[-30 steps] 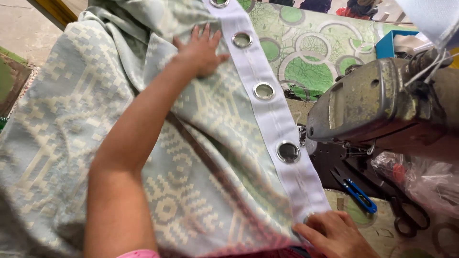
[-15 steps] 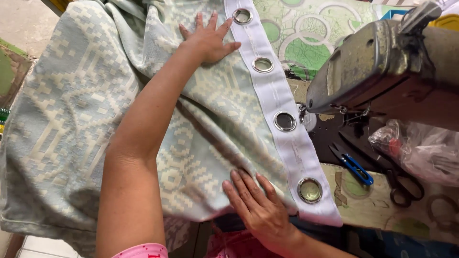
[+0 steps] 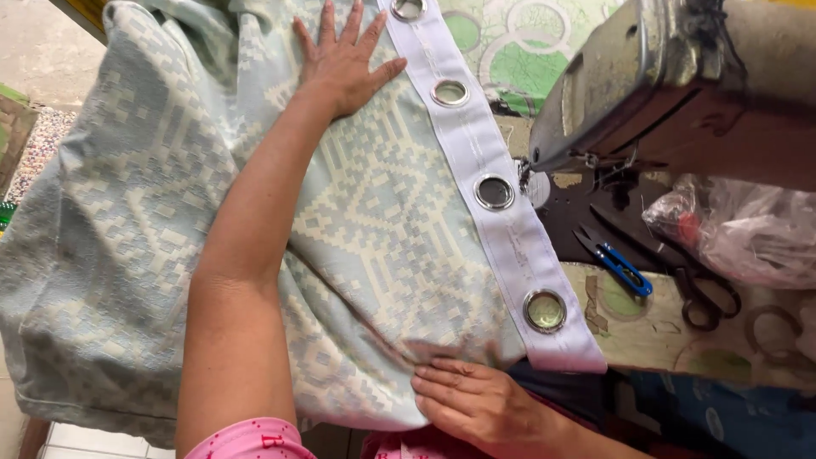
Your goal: Using scissors to cut out circular holes in curtain fabric to match the openings of pre-installed grommet rings on a header tape.
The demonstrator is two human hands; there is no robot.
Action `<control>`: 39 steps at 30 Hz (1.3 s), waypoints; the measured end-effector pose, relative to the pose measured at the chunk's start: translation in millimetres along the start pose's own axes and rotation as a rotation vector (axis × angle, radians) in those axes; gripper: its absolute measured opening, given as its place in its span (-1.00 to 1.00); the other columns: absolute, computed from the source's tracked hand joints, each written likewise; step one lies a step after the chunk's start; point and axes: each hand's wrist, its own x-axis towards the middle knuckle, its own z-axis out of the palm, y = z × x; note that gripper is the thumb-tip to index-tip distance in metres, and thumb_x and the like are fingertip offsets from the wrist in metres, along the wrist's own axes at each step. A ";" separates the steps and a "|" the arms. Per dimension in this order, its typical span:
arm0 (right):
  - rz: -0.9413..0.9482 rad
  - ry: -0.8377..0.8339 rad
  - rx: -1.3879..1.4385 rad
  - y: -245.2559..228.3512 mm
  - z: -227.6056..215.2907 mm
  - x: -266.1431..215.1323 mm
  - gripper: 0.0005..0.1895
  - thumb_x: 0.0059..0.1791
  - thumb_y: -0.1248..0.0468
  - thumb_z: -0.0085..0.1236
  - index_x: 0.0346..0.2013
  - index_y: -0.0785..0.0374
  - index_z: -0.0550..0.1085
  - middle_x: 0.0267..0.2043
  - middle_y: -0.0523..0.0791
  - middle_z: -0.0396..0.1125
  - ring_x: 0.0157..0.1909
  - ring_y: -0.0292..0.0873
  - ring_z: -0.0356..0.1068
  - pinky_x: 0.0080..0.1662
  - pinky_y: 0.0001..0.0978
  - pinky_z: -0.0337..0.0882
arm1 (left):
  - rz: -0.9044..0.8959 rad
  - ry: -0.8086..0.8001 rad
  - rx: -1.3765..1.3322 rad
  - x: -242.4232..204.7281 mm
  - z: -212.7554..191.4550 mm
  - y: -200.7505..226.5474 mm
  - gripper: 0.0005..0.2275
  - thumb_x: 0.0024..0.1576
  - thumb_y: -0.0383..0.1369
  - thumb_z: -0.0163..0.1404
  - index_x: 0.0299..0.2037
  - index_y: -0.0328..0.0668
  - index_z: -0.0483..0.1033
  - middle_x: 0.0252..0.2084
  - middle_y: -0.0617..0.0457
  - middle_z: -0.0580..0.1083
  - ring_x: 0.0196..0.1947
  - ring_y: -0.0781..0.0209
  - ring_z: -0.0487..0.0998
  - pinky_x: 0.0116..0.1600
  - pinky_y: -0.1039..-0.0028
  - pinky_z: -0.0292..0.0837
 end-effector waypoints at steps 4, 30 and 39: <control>0.049 0.004 0.055 -6.8 -24.0 3.1 -0.71 0.19 0.39 -0.18 0.04 0.49 0.48 0.10 0.19 0.44 0.14 0.11 0.50 0.26 0.03 0.40 | 0.053 0.140 0.005 14.9 16.1 -12.2 -0.22 0.18 0.35 -0.63 0.57 0.26 -0.27 0.64 0.03 -0.24 0.57 -0.20 -0.46 0.40 -0.29 -0.76; 0.370 -0.177 -0.559 51.0 -54.8 -17.2 -0.21 0.14 -0.22 -0.32 0.49 0.25 0.09 0.57 0.01 -0.04 0.60 -0.01 -0.10 0.54 0.00 -0.16 | 0.084 0.159 -0.035 33.0 -0.4 -15.8 -0.37 0.24 0.25 -0.54 0.53 0.47 -0.11 0.62 -0.07 -0.13 0.55 -0.44 -0.31 0.32 -0.43 -0.74; 0.327 -0.252 -0.509 85.2 -73.0 -10.6 -0.17 0.14 -0.28 -0.56 0.52 0.19 0.02 0.60 -0.01 -0.11 0.63 0.00 -0.22 0.56 -0.02 -0.29 | 0.016 0.172 -0.064 53.6 2.1 -46.6 -0.33 0.24 0.27 -0.57 0.55 0.35 -0.13 0.61 -0.07 -0.10 0.56 -0.36 -0.23 0.37 -0.35 -0.65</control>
